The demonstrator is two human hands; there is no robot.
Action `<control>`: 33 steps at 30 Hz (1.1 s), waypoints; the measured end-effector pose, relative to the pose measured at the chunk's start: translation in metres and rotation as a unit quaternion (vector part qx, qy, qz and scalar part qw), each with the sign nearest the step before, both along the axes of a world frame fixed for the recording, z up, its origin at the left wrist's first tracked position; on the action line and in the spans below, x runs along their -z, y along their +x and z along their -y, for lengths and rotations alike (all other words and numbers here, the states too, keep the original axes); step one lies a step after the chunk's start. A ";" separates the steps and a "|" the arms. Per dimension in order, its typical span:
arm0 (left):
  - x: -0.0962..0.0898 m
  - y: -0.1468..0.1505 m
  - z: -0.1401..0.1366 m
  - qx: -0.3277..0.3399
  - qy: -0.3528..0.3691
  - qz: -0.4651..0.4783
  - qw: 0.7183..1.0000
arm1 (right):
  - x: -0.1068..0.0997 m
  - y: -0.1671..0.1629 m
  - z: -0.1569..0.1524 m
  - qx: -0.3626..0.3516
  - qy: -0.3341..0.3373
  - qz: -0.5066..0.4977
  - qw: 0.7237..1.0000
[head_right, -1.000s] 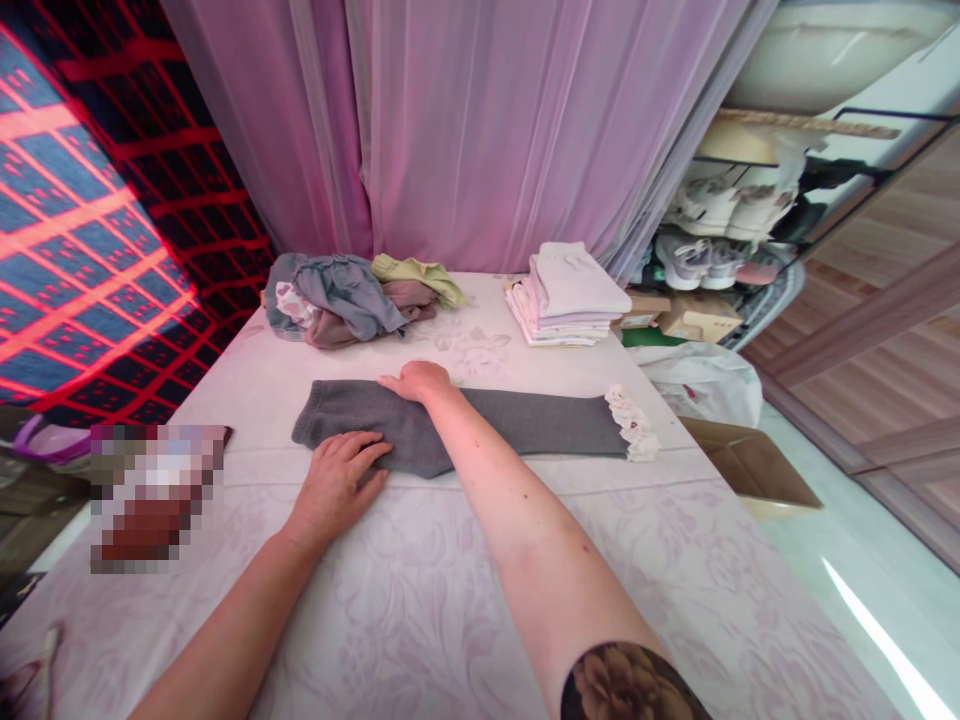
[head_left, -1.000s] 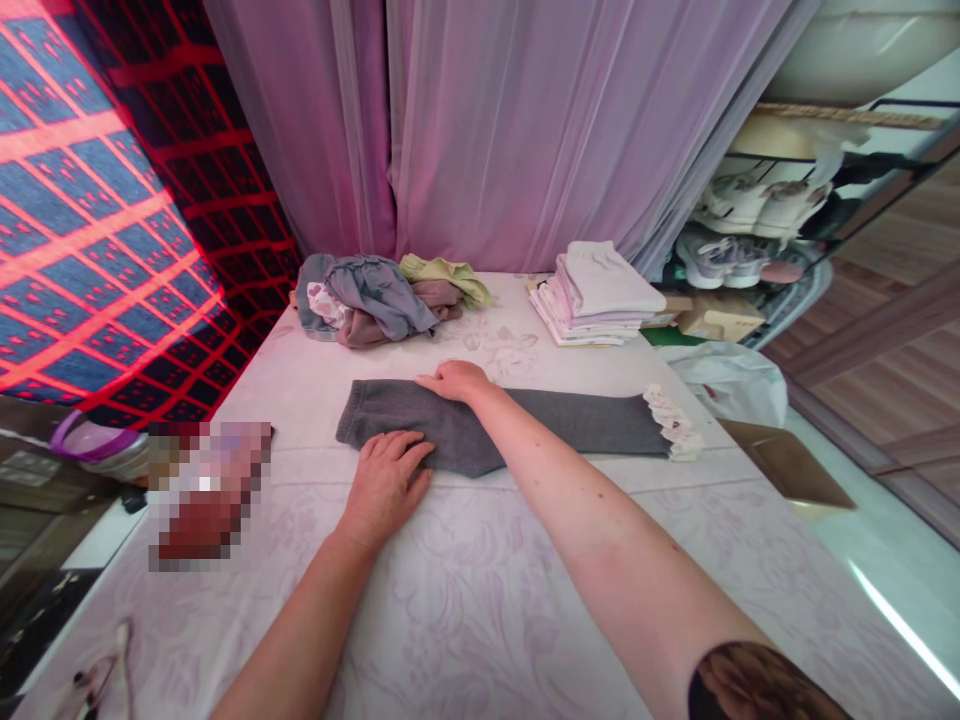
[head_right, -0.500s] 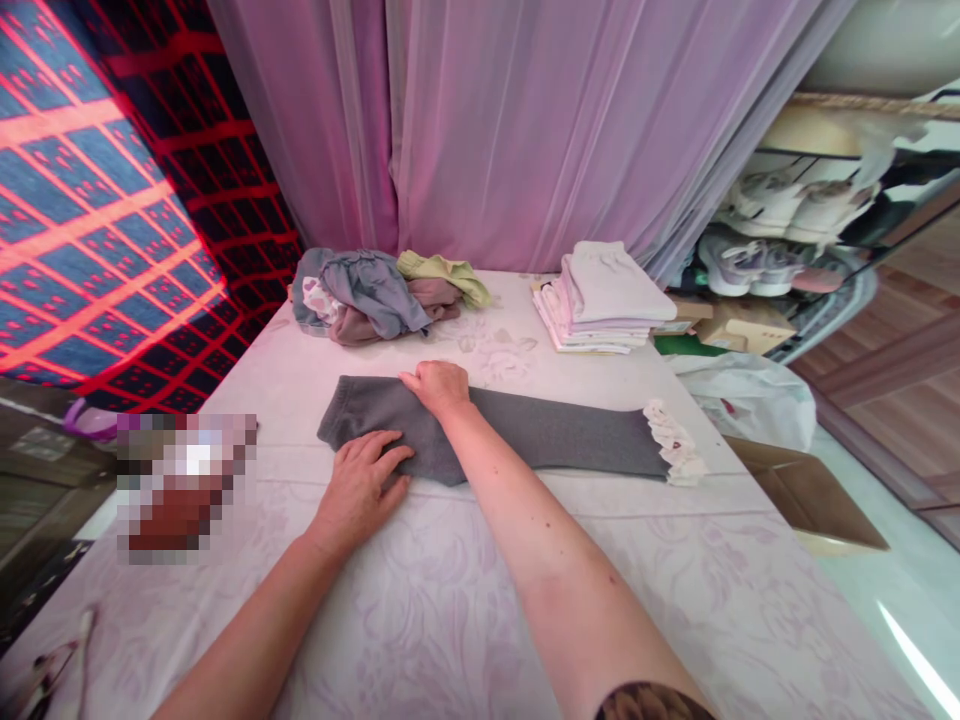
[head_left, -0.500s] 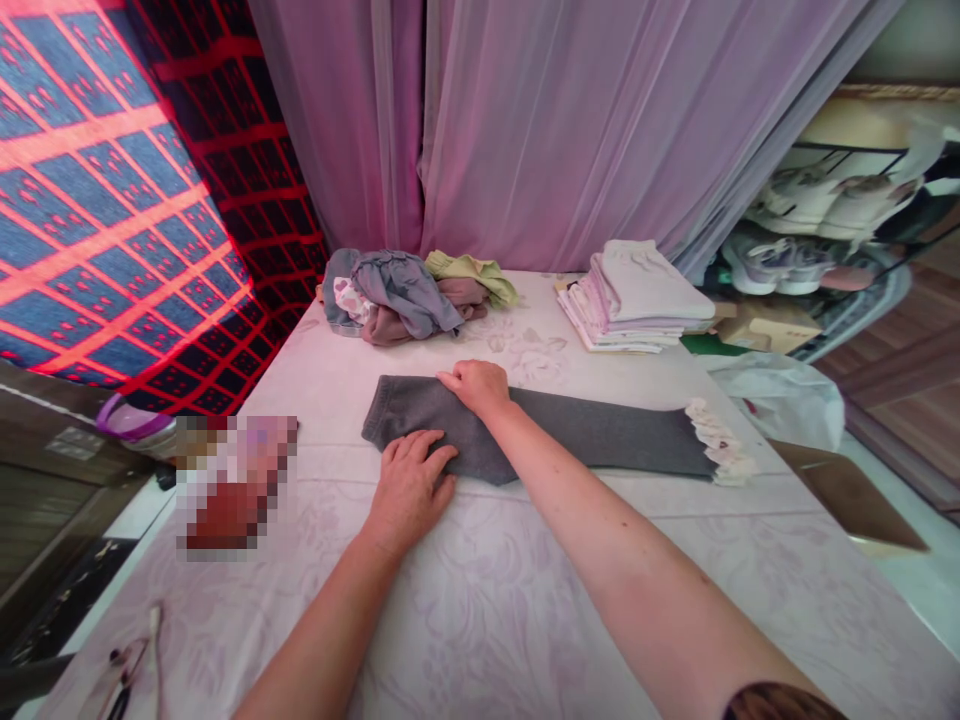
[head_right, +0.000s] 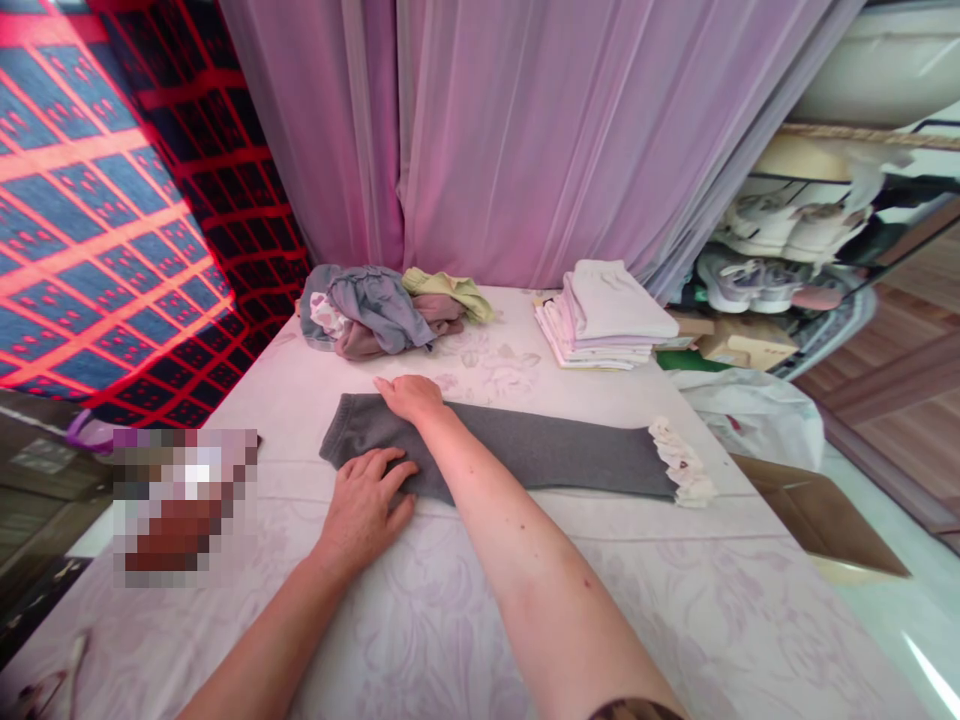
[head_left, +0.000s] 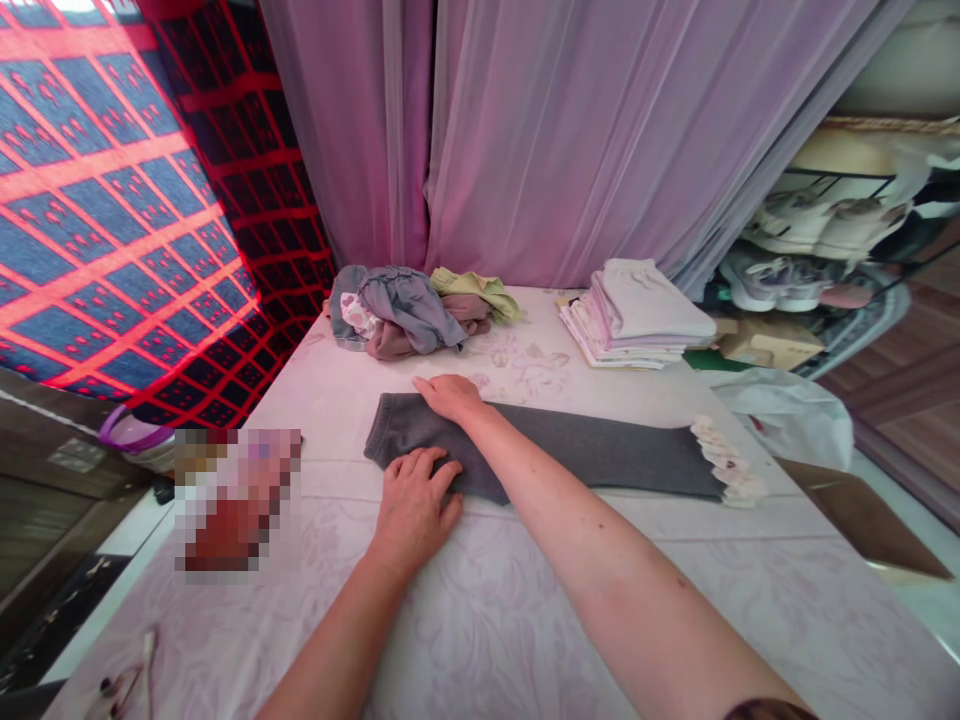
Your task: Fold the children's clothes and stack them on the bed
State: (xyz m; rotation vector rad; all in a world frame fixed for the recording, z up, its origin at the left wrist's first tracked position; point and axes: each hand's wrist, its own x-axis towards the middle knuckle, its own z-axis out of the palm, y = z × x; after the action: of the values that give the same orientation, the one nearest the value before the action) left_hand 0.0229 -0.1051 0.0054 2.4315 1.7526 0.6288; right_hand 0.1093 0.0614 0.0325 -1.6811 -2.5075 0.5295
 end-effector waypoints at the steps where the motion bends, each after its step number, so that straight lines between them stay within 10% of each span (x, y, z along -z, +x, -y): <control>1: 0.000 0.000 0.000 0.001 -0.001 0.003 1.000 | -0.001 -0.007 -0.003 -0.001 -0.017 -0.005 1.000; 11: -0.001 0.005 0.003 -0.013 -0.025 0.005 1.000 | 0.013 -0.034 0.000 -0.009 0.094 0.033 0.995; 19: -0.001 0.003 0.003 -0.009 -0.026 0.007 1.000 | 0.006 -0.027 -0.005 -0.026 0.043 0.052 0.997; 33: -0.006 0.012 0.004 0.008 -0.003 -0.001 1.000 | 0.001 0.212 0.042 0.144 0.033 0.154 0.977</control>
State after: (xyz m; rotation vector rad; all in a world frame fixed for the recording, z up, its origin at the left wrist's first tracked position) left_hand 0.0345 -0.1096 0.0116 2.4404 1.7319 0.6201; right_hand 0.3208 0.0193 0.0315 -2.1963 -2.3662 0.1659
